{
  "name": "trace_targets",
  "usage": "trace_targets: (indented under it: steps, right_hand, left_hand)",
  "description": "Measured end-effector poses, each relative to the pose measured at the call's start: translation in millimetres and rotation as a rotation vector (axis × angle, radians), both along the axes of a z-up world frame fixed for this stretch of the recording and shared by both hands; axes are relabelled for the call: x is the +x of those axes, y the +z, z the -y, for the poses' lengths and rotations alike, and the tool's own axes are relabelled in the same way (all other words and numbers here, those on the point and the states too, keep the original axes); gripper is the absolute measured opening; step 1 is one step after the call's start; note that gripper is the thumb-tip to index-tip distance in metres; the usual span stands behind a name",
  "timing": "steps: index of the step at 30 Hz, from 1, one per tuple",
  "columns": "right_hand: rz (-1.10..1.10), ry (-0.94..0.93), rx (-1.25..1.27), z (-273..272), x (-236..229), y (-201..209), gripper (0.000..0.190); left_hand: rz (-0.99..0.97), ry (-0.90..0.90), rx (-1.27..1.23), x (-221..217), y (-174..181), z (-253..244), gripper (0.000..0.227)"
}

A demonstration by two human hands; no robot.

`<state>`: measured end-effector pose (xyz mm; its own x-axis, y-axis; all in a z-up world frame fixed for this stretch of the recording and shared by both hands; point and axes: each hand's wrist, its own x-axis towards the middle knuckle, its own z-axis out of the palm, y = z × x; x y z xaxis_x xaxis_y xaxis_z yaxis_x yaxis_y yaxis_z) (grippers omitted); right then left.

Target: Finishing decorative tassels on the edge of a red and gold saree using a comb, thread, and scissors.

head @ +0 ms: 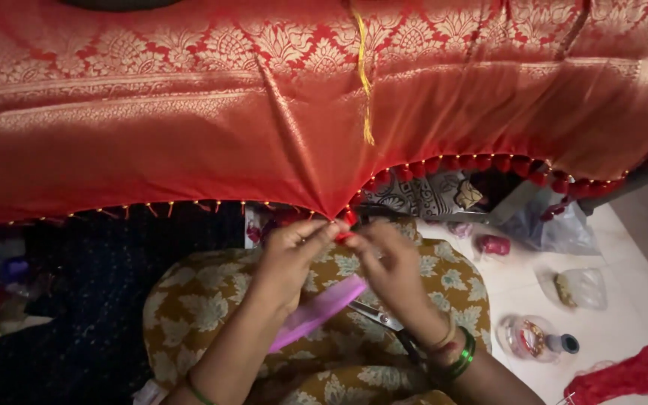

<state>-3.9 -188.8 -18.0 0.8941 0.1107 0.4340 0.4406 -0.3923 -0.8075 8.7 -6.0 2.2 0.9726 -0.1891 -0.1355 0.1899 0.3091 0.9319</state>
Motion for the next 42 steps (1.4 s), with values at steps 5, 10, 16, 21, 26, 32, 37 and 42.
trace_targets:
  steps: [5,10,16,21,26,32,37,42]
  right_hand:
    - [-0.07,-0.005,0.293,-4,21,79,0.018]
    - [-0.269,0.147,0.644,-17,27,105,0.02]
    - [-0.109,0.036,0.554,-14,10,83,0.022]
    - [-0.203,-0.029,0.535,-9,16,108,0.024]
    - [-0.324,0.054,0.688,-3,27,109,0.022]
    - [-0.215,0.062,0.62,-3,13,105,0.015]
    - [0.041,-0.014,0.175,0,-17,79,0.01]
    - [0.057,0.108,-0.257,7,-43,50,0.015]
  left_hand:
    - [-0.039,0.071,0.09,2,-2,1,0.023]
    - [0.027,0.133,0.205,0,2,3,0.021]
    - [0.256,0.183,0.313,-2,8,-2,0.018]
    - [0.148,0.147,0.261,0,10,4,0.019]
    - [0.041,0.143,0.325,-2,19,7,0.02]
    - [0.161,0.155,0.293,-4,8,3,0.019]
    - [0.016,0.091,0.24,-12,36,1,0.021]
    - [-0.143,-0.036,-0.049,-7,12,3,0.023]
